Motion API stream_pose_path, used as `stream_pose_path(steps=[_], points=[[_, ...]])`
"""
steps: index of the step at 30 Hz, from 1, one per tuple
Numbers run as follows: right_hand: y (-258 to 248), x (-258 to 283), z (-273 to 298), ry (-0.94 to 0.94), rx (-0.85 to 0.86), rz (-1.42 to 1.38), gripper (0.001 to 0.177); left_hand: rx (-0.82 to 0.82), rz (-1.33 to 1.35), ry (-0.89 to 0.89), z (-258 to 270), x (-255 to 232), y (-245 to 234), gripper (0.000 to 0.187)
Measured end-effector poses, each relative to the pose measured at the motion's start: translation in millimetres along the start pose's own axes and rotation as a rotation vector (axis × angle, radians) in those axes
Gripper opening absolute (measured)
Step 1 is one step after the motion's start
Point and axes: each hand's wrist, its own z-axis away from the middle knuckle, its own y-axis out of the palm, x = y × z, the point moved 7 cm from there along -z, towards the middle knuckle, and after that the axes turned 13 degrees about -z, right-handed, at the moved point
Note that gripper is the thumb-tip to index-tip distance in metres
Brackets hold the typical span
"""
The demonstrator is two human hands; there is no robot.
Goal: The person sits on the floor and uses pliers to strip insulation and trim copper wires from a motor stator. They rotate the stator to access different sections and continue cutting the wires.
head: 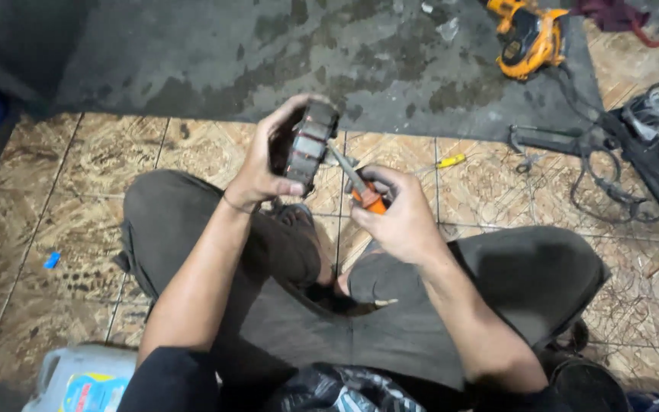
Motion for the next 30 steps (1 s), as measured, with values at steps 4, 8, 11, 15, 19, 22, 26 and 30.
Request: stream_pose_path(steps=[4,8,11,15,19,22,26,30], points=[[-3.2,14.4,8.2,0.046,-0.03,-0.023,0.023,-0.029,0.294,-0.165,6.6,7.4,27.9,0.113],[-8.7,0.9,4.4,0.026,-0.054,-0.036,0.022,-0.035,0.325,-0.331,24.5,40.1,41.3,0.111],[-12.0,7.2,7.1,0.022,-0.068,-0.009,0.025,-0.14,0.559,-0.35,26.2,51.8,50.2,0.101],[-21.0,-3.1,5.9,0.001,-0.098,0.069,0.028,-0.202,0.531,-0.377,19.6,39.6,52.7,0.098],[-17.6,13.3,10.4,-0.037,-0.095,0.152,0.032,-0.199,0.567,-0.34,20.8,39.7,54.3,0.096],[-17.5,29.1,16.7,-0.023,-0.097,0.226,0.036,-0.244,0.544,-0.313,34.5,53.0,51.8,0.092],[-23.1,26.3,18.5,0.021,-0.132,0.299,0.035,-0.048,-0.172,-0.203,4.1,-5.4,28.9,0.107],[-13.2,21.4,6.5,0.125,-0.112,0.353,0.021,-0.119,-0.843,-0.09,-9.9,-48.9,19.1,0.093]])
